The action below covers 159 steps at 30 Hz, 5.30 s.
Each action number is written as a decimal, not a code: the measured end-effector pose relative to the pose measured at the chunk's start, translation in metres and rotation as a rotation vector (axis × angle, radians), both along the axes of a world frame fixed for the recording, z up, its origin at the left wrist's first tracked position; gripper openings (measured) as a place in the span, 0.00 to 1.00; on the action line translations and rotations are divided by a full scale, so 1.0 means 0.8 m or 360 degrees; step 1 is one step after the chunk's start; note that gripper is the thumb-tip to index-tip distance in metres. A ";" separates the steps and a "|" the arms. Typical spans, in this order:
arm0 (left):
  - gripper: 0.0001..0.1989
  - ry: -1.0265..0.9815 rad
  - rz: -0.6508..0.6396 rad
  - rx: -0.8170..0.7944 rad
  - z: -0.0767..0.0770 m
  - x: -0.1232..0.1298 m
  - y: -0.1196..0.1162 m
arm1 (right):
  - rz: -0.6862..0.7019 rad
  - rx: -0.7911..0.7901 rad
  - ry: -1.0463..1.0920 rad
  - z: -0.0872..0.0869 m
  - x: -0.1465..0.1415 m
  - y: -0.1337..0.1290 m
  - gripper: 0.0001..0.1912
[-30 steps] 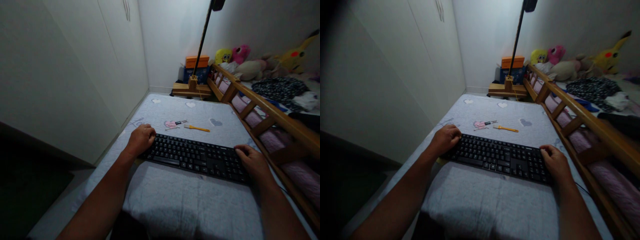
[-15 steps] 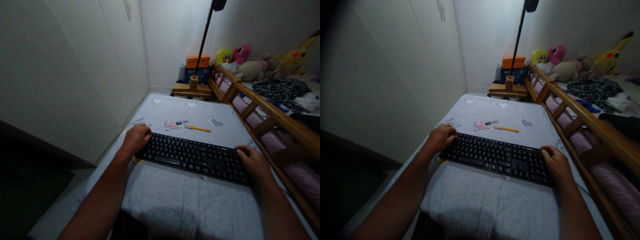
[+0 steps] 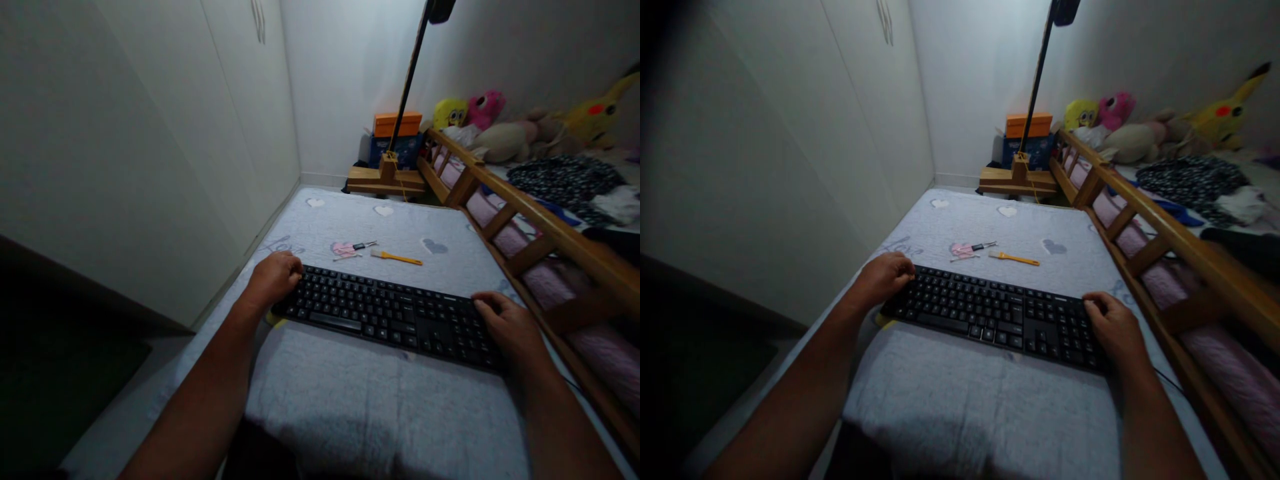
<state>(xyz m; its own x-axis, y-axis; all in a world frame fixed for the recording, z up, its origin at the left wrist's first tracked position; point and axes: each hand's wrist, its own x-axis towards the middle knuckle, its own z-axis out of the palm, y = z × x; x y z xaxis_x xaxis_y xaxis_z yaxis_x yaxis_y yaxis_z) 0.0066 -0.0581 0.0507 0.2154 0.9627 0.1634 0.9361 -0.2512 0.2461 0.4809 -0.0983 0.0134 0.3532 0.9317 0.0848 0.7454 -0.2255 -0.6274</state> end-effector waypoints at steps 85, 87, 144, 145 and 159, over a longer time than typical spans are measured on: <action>0.06 -0.0787 -0.0146 0.0071 -0.015 -0.026 0.000 | 0.0005 -0.0063 -0.0005 0.011 -0.008 -0.001 0.22; 0.06 -0.0878 -0.0243 -0.0001 -0.014 -0.017 -0.002 | 0.0004 -0.0084 -0.0005 0.013 -0.009 -0.001 0.22; 0.08 -0.0346 -0.0026 0.0113 -0.021 -0.030 0.002 | 0.0008 0.0041 -0.0104 -0.004 -0.002 0.001 0.20; 0.08 -0.0341 -0.0016 0.0107 -0.020 -0.029 0.002 | 0.0006 0.0048 -0.0106 -0.004 -0.002 0.001 0.21; 0.09 -0.0334 0.0018 0.0080 -0.020 -0.029 0.002 | -0.0044 0.0121 -0.0123 -0.014 -0.003 0.004 0.20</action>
<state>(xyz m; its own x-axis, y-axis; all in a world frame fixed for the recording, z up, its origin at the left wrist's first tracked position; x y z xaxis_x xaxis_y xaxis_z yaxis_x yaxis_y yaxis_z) -0.0162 -0.0568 0.0345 0.1610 0.9543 0.2518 0.8683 -0.2582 0.4235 0.4787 -0.0955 0.0026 0.3682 0.9116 0.1829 0.7864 -0.2004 -0.5844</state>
